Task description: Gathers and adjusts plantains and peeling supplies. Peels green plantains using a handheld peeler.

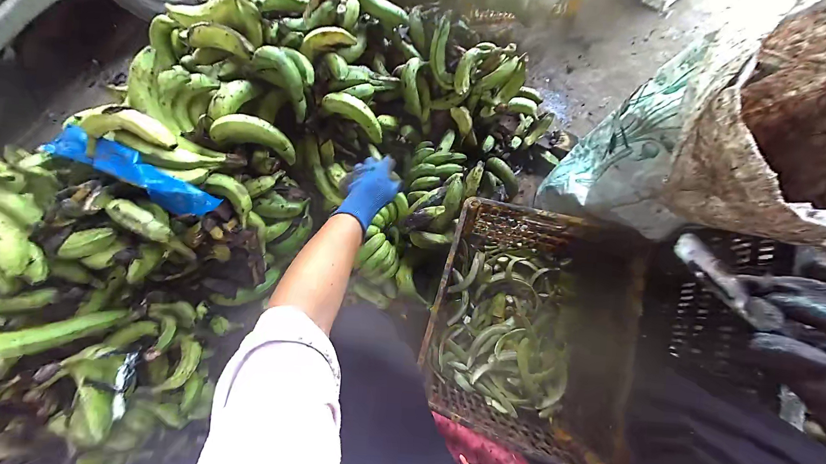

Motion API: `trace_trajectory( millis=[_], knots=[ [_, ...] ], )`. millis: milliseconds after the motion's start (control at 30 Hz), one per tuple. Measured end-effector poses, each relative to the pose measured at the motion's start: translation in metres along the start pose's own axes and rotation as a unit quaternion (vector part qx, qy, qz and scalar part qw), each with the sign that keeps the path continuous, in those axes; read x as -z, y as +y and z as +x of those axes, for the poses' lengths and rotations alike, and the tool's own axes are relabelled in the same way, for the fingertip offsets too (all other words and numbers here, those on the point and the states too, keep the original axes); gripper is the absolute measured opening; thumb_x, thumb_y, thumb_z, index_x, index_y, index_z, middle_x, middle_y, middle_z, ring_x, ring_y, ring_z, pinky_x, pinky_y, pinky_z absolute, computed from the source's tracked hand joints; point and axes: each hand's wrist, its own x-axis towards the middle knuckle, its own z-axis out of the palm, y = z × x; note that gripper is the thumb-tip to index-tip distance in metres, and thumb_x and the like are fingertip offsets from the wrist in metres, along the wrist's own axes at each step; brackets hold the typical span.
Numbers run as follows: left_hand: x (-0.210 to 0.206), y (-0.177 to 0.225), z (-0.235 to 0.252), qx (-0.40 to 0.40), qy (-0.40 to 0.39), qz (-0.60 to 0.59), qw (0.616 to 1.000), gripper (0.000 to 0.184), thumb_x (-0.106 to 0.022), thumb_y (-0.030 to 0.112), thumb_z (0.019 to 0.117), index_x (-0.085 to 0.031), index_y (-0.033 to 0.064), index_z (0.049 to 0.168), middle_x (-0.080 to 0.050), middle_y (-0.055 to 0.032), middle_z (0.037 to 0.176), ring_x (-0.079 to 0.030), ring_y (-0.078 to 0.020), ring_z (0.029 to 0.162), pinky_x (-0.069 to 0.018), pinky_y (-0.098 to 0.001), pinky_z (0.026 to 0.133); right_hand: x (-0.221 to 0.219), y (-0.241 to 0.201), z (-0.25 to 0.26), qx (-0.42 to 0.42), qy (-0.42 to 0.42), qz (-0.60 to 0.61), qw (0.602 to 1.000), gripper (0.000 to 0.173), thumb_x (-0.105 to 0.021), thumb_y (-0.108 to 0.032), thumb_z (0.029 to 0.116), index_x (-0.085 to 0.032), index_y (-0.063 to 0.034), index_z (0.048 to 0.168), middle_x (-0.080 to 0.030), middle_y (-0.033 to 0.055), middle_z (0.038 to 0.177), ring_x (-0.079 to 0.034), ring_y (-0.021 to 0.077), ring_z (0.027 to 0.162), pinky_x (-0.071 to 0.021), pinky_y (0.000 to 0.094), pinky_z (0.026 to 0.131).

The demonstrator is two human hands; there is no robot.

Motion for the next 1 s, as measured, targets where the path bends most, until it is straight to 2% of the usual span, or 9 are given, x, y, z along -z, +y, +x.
trace_trajectory(
  millis=[100, 233, 367, 533, 633, 700, 833, 900, 1000],
  knots=[
    [-0.043, -0.046, 0.029, 0.027, 0.052, 0.084, 0.995, 0.064, -0.070, 0.044, 0.0908, -0.051, 0.0264, 0.150, -0.042, -0.0214, 0.156, -0.031, -0.0521, 0.145, -0.0268, -0.0789, 0.108, -0.014, -0.056, 0.020, -0.010, 0.003, -0.009, 1.000, 0.045, -0.065, -0.042, 0.0958, -0.071, -0.0069, 0.123, -0.064, 0.0139, 0.135, -0.057, 0.0273, 0.130, -0.0447, 0.0457, 0.113],
    [-0.069, -0.071, 0.059, 0.083, -0.002, 0.085, 0.993, 0.073, -0.075, 0.037, 0.0883, -0.049, 0.0080, 0.150, -0.028, -0.0388, 0.156, -0.028, -0.0596, 0.143, -0.0357, -0.0755, 0.106, -0.015, -0.063, 0.031, -0.018, 0.038, 0.056, 0.998, 0.046, -0.065, -0.042, 0.0954, -0.072, -0.0030, 0.118, -0.068, 0.0114, 0.129, -0.061, 0.0225, 0.126, -0.0475, 0.0390, 0.111],
    [-0.060, -0.071, 0.073, 0.088, -0.022, 0.146, 0.985, 0.055, -0.071, 0.025, 0.0918, -0.056, -0.0021, 0.138, -0.039, -0.0416, 0.147, -0.037, -0.0602, 0.137, -0.0394, -0.0757, 0.102, -0.014, -0.046, 0.028, -0.046, 0.105, 0.125, 0.986, 0.042, -0.070, -0.041, 0.0940, -0.074, -0.0074, 0.118, -0.069, 0.0088, 0.128, -0.064, 0.0212, 0.120, -0.0536, 0.0399, 0.104],
    [-0.003, -0.102, 0.057, 0.018, 0.044, -0.056, 0.997, 0.049, -0.064, 0.018, 0.0939, -0.057, 0.0149, 0.143, -0.058, -0.0292, 0.137, -0.050, -0.0519, 0.131, -0.0373, -0.0757, 0.102, -0.012, -0.034, 0.024, -0.062, 0.141, 0.175, 0.972, 0.032, -0.068, -0.027, 0.0952, -0.072, -0.0064, 0.119, -0.070, 0.0086, 0.126, -0.067, 0.0195, 0.112, -0.0574, 0.0387, 0.097],
    [0.028, -0.125, 0.010, -0.121, 0.155, -0.414, 0.889, 0.059, -0.061, 0.022, 0.0905, -0.050, 0.0215, 0.149, -0.058, -0.0057, 0.142, -0.061, -0.0165, 0.120, -0.0530, -0.0400, 0.098, -0.016, -0.041, 0.026, -0.085, 0.162, 0.223, 0.958, 0.032, -0.066, -0.024, 0.0956, -0.070, -0.0056, 0.122, -0.074, 0.0088, 0.107, -0.071, 0.0191, 0.091, -0.0606, 0.0380, 0.083],
    [0.052, -0.116, -0.043, -0.214, 0.133, -0.549, 0.797, 0.072, -0.068, 0.020, 0.0861, -0.041, 0.0256, 0.153, -0.058, 0.0044, 0.138, -0.062, -0.0055, 0.110, -0.0562, -0.0289, 0.089, -0.020, -0.051, 0.026, -0.105, 0.201, 0.278, 0.933, 0.034, -0.064, -0.024, 0.0962, -0.067, -0.0037, 0.123, -0.073, 0.0106, 0.100, -0.070, 0.0201, 0.083, -0.0613, 0.0383, 0.077],
    [0.082, -0.060, -0.113, -0.275, 0.108, -0.580, 0.759, 0.084, -0.077, 0.027, 0.0858, -0.034, 0.0258, 0.158, -0.057, 0.0019, 0.143, -0.062, -0.0119, 0.118, -0.0570, -0.0333, 0.096, -0.036, -0.058, 0.031, -0.090, 0.265, 0.414, 0.866, 0.033, -0.053, -0.024, 0.1050, -0.058, -0.0016, 0.128, -0.068, 0.0102, 0.102, -0.067, 0.0166, 0.083, -0.0601, 0.0344, 0.073],
    [0.081, -0.004, -0.128, -0.267, 0.122, -0.662, 0.690, 0.068, -0.069, 0.020, 0.0892, -0.042, 0.0184, 0.151, -0.064, -0.0020, 0.129, -0.067, -0.0153, 0.107, -0.0604, -0.0357, 0.088, -0.052, -0.056, 0.025, -0.088, 0.273, 0.495, 0.820, 0.034, -0.043, -0.027, 0.1094, -0.053, -0.0049, 0.134, -0.067, 0.0112, 0.109, -0.068, 0.0184, 0.089, -0.0603, 0.0352, 0.075],
    [0.054, 0.057, -0.139, -0.246, -0.004, -0.784, 0.570, 0.050, -0.057, 0.020, 0.1015, -0.038, 0.0136, 0.148, -0.066, -0.0125, 0.121, -0.069, -0.0271, 0.104, -0.0610, -0.0476, 0.087, -0.099, -0.063, -0.003, -0.138, 0.237, 0.596, 0.755, 0.039, -0.031, -0.036, 0.1117, -0.053, -0.0106, 0.132, -0.069, 0.0100, 0.102, -0.069, 0.0192, 0.081, -0.0594, 0.0339, 0.066]
  ],
)
